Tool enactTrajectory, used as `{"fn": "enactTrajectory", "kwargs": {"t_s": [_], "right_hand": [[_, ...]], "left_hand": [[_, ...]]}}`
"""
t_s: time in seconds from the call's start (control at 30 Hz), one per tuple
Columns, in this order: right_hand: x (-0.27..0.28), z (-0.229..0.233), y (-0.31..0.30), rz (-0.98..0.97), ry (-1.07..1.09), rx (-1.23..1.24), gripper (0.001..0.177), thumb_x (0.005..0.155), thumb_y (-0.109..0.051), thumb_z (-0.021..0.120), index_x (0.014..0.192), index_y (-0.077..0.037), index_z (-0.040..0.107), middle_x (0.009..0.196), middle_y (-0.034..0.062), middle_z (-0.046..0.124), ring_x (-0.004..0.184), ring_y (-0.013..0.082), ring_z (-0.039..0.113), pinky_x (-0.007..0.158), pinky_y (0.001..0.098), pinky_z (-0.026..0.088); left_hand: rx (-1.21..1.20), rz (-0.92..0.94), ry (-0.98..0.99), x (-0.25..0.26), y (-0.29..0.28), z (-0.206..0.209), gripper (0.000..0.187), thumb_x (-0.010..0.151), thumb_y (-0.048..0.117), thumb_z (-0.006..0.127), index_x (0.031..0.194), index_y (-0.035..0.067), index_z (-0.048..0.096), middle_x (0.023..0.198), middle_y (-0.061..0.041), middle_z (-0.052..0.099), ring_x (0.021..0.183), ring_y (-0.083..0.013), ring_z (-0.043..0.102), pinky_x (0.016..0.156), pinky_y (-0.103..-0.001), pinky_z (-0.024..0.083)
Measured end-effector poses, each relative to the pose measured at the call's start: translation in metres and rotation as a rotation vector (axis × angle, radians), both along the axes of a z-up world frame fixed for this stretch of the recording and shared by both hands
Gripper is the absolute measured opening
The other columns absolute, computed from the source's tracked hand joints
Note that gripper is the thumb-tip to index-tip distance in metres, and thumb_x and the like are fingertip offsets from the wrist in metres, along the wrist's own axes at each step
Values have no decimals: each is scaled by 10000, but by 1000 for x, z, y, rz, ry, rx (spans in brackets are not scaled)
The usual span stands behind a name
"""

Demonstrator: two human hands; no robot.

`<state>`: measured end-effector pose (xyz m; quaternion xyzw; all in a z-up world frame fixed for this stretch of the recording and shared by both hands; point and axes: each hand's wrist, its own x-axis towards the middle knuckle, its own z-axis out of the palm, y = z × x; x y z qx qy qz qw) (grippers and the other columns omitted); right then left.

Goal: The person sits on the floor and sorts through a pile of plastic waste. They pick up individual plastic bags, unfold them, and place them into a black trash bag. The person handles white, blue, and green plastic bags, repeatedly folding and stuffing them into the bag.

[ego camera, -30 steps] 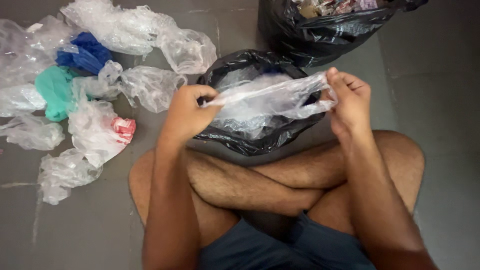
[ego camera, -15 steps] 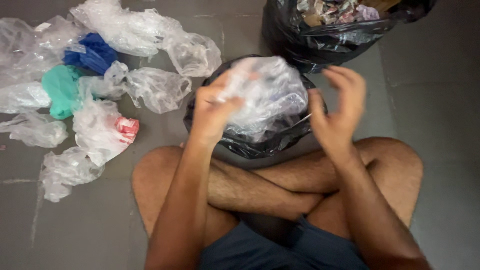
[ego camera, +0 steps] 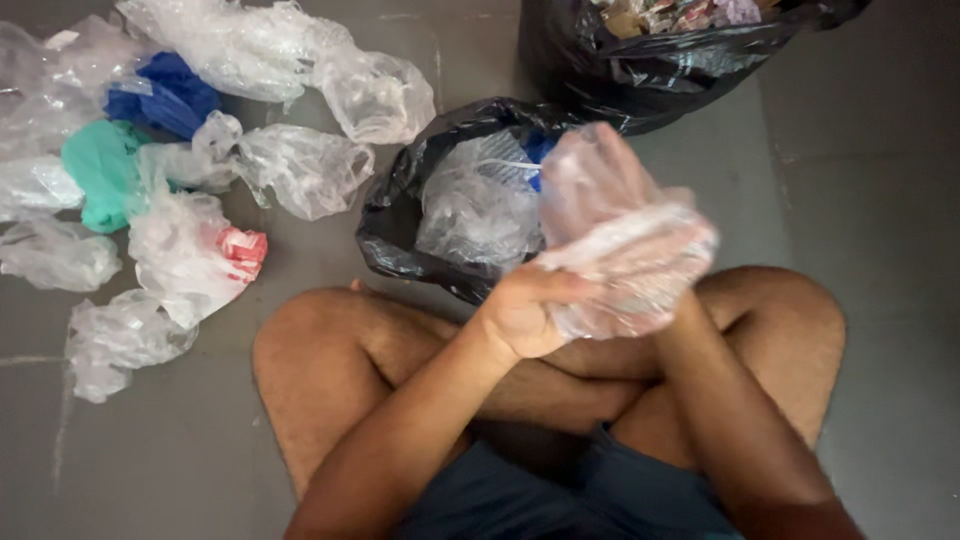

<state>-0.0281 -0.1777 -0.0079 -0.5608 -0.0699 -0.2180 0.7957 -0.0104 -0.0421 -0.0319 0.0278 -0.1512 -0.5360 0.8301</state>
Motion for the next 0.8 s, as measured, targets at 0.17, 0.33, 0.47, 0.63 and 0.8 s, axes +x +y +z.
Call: {"fn": "enactTrajectory", "kwargs": {"t_s": [0.17,0.33,0.47,0.63,0.8], "right_hand": [[-8,-13,-38,265,209,310,286,962,16,686,1241,-12,629,1200,153,657,1124,294,666,1016,426,545],[-8,-73,-75,263,323,263,342,986,-21,737,1308,-2,623,1240,176,642,1132,283,653,1036,444,540],[-8,-65,-94,195,241,369,295,921,34,767,1166,-115,699,1215,135,651,1129,289,667,1010,489,559],[-1,-7,-81,412,60,578,108,943,-44,756,959,-147,726,1207,72,687,1171,273,654,1064,492,552],[-1,-33,-48,262,240,375,216,889,-134,762,1066,-170,643,1262,79,660,1188,302,637,992,523,543]], "left_hand": [[280,-51,-91,9,-9,10,382,1065,174,605,1382,-36,565,1326,-222,642,1169,-327,648,913,-516,595],[278,580,130,78,37,10,270,1040,352,526,979,116,642,1140,-222,736,946,-225,713,796,-367,605],[-41,758,222,116,97,9,378,1165,366,481,955,76,603,1002,-143,702,953,-217,690,869,-354,588],[299,995,-44,117,96,5,310,1106,386,554,1018,92,599,1045,-100,678,1033,-242,657,957,-416,545],[720,982,-501,74,21,-4,392,947,205,696,1300,102,559,1233,-80,624,1131,-235,643,973,-372,543]]}}
